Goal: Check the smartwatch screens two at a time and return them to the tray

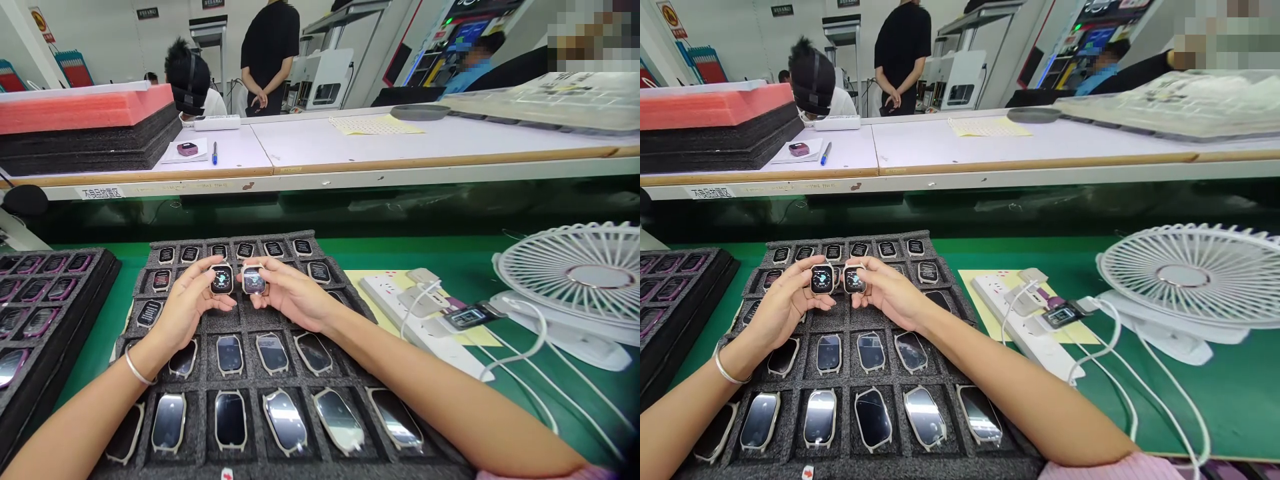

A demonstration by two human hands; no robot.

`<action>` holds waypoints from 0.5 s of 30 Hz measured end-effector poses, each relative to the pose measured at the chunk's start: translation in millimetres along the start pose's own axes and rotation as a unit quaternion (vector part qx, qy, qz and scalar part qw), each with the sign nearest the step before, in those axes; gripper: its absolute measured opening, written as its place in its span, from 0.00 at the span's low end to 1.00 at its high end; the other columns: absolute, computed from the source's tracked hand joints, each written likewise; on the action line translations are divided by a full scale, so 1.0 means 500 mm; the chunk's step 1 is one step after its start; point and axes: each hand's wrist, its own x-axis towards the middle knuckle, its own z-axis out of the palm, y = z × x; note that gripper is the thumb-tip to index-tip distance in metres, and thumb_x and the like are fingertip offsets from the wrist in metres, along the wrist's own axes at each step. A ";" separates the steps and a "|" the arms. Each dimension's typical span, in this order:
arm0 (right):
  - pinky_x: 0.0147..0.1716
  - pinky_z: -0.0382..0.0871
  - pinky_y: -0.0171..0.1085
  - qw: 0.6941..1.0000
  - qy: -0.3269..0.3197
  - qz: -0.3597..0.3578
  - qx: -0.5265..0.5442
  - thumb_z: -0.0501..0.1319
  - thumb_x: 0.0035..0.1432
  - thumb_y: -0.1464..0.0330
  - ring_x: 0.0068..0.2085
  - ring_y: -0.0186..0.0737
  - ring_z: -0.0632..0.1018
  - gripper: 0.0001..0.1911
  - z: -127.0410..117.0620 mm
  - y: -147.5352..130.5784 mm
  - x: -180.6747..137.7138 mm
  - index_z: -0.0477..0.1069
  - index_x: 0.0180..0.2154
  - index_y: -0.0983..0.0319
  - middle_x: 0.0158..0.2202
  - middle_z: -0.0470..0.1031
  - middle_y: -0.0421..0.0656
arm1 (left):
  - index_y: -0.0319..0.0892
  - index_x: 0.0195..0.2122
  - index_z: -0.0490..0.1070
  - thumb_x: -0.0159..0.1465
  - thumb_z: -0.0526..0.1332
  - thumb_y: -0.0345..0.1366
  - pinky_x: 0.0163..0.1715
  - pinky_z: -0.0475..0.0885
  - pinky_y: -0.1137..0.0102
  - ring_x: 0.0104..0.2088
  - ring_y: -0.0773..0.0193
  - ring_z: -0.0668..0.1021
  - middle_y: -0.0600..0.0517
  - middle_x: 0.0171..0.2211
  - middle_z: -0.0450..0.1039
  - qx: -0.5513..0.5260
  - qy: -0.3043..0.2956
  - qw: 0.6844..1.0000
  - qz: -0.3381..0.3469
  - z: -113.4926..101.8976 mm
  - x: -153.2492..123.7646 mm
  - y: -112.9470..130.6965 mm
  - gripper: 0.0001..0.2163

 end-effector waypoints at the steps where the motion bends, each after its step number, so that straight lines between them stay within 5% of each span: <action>1: 0.28 0.68 0.35 1.000 -0.002 -0.004 -0.003 0.65 0.59 0.65 0.27 0.33 0.77 0.14 0.000 0.000 -0.001 0.69 0.46 0.61 0.37 0.78 0.42 | 0.41 0.53 0.67 0.59 0.64 0.41 0.31 0.77 0.67 0.26 0.63 0.81 0.50 0.35 0.77 -0.001 -0.001 1.000 0.000 0.000 0.000 0.000 0.21; 15: 0.30 0.69 0.35 0.996 -0.019 -0.041 -0.075 0.65 0.55 0.72 0.30 0.33 0.79 0.18 0.004 0.002 -0.008 0.67 0.47 0.60 0.37 0.77 0.40 | 0.42 0.45 0.67 0.55 0.65 0.35 0.31 0.79 0.67 0.25 0.65 0.81 0.51 0.38 0.77 0.044 -0.006 0.999 0.000 0.007 -0.003 -0.003 0.17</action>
